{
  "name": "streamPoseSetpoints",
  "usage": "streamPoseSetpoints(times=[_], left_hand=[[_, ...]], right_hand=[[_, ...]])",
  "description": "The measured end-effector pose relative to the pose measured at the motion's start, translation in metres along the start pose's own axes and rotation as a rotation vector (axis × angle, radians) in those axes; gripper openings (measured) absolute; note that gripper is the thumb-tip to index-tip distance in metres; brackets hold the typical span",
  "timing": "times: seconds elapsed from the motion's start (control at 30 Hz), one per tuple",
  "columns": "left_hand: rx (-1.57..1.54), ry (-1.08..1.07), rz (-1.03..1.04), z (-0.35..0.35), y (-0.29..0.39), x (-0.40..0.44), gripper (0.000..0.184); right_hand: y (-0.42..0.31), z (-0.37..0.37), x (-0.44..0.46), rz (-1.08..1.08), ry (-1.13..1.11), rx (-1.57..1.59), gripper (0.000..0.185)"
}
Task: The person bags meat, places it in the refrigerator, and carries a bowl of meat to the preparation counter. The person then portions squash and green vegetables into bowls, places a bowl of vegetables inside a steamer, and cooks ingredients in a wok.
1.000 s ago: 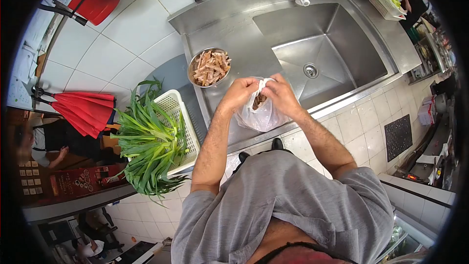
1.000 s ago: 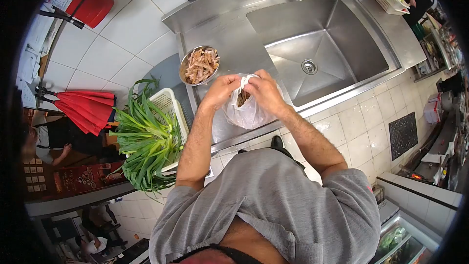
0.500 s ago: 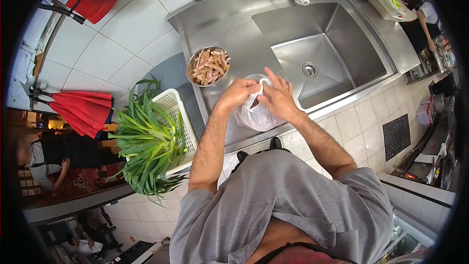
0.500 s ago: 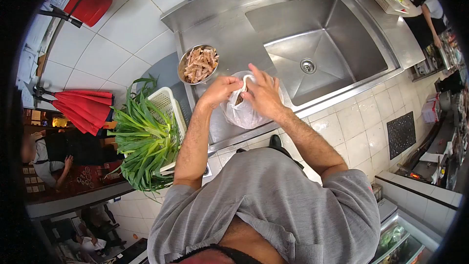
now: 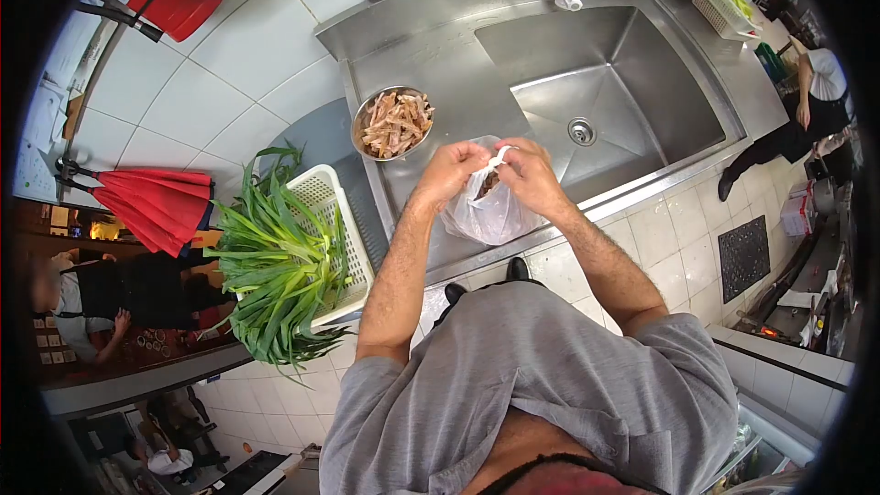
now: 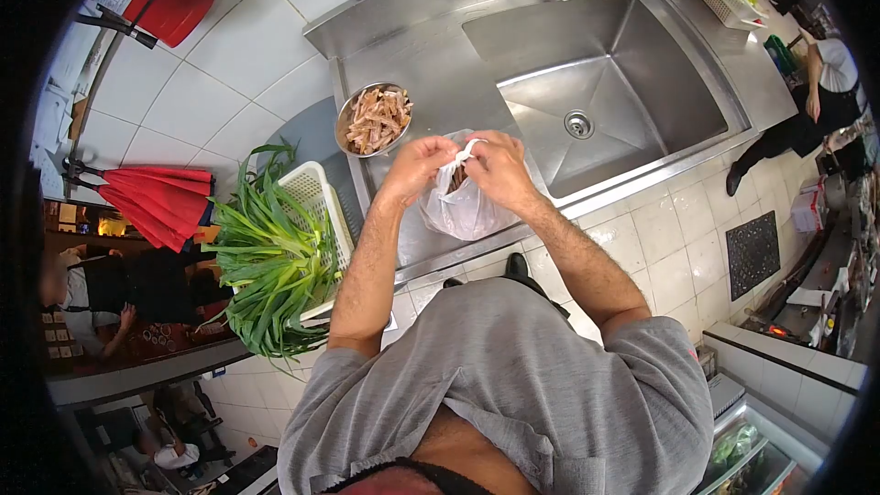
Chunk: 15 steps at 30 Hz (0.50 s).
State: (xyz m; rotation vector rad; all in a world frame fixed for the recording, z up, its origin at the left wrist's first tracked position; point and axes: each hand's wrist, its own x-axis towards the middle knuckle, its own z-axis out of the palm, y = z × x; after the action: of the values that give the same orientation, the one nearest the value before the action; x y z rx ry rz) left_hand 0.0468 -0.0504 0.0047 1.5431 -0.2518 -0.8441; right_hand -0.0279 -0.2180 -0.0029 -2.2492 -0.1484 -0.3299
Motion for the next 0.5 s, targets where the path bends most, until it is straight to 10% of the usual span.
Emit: streamPoseSetpoints(times=[0.1, 0.33, 0.4, 0.5], left_hand=[[0.313, 0.271, 0.286, -0.015, 0.000, -0.011, 0.015], [0.461, 0.323, 0.062, -0.039, -0.055, -0.035, 0.023], [0.565, 0.293, -0.012, -0.035, -0.030, -0.046, 0.028], [0.098, 0.321, 0.463, -0.018, -0.036, -0.032, 0.028]], right_hand=[[0.015, -0.015, -0.010, -0.041, 0.076, -0.022, 0.011], [0.040, -0.021, -0.033, 0.219, 0.080, -0.334, 0.015], [0.032, -0.031, -0.018, 0.371, 0.043, 0.812, 0.016], [0.009, -0.024, 0.000, 0.463, -0.068, 1.264, 0.012]])
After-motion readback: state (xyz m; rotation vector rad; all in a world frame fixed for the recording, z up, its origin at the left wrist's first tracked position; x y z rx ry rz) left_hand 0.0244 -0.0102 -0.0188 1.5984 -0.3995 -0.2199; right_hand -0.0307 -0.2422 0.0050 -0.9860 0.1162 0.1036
